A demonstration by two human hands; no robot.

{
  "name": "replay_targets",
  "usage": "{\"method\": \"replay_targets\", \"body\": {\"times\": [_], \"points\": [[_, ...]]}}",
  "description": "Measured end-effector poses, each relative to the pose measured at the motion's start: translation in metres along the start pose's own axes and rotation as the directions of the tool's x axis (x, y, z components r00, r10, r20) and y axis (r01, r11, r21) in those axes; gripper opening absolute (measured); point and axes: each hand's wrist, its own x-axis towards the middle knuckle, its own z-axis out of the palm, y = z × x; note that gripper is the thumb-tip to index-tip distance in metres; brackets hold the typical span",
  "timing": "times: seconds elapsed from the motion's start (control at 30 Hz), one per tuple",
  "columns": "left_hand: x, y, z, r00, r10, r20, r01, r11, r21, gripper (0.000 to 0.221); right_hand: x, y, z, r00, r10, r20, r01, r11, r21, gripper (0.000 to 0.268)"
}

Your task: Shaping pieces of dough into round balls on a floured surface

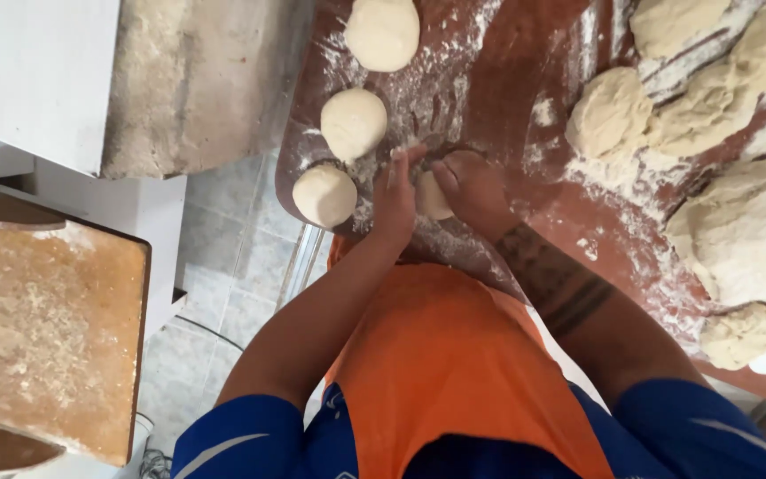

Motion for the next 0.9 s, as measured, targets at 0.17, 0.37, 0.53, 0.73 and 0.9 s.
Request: {"method": "replay_targets", "body": {"times": [0.17, 0.37, 0.53, 0.73, 0.9], "points": [[-0.022, 0.008, 0.018, 0.991, -0.128, 0.049, 0.136, 0.876, -0.462, 0.063, -0.001, -0.033, -0.018, 0.976, 0.058, -0.212, -0.042, 0.996, 0.080, 0.044], [-0.002, -0.015, -0.002, 0.982, -0.169, 0.084, 0.163, 0.984, 0.075, 0.074, -0.001, -0.044, -0.052, 0.980, -0.113, -0.161, 0.147, 0.964, 0.222, 0.036], [-0.012, -0.005, 0.002, 0.939, -0.340, 0.043, 0.326, 0.849, -0.417, 0.068, -0.008, -0.072, -0.078, 0.949, -0.240, -0.203, 0.283, 0.934, 0.218, 0.029], [-0.011, -0.013, -0.003, 0.988, -0.124, 0.095, 0.142, 0.967, -0.213, 0.071, -0.020, 0.000, 0.008, 0.928, -0.277, -0.249, 0.261, 0.960, -0.097, 0.021], [-0.023, -0.007, -0.006, 0.963, -0.268, 0.024, 0.269, 0.956, -0.116, 0.062, -0.014, -0.052, -0.052, 0.978, -0.201, 0.062, 0.164, 0.913, 0.374, 0.035]]}}
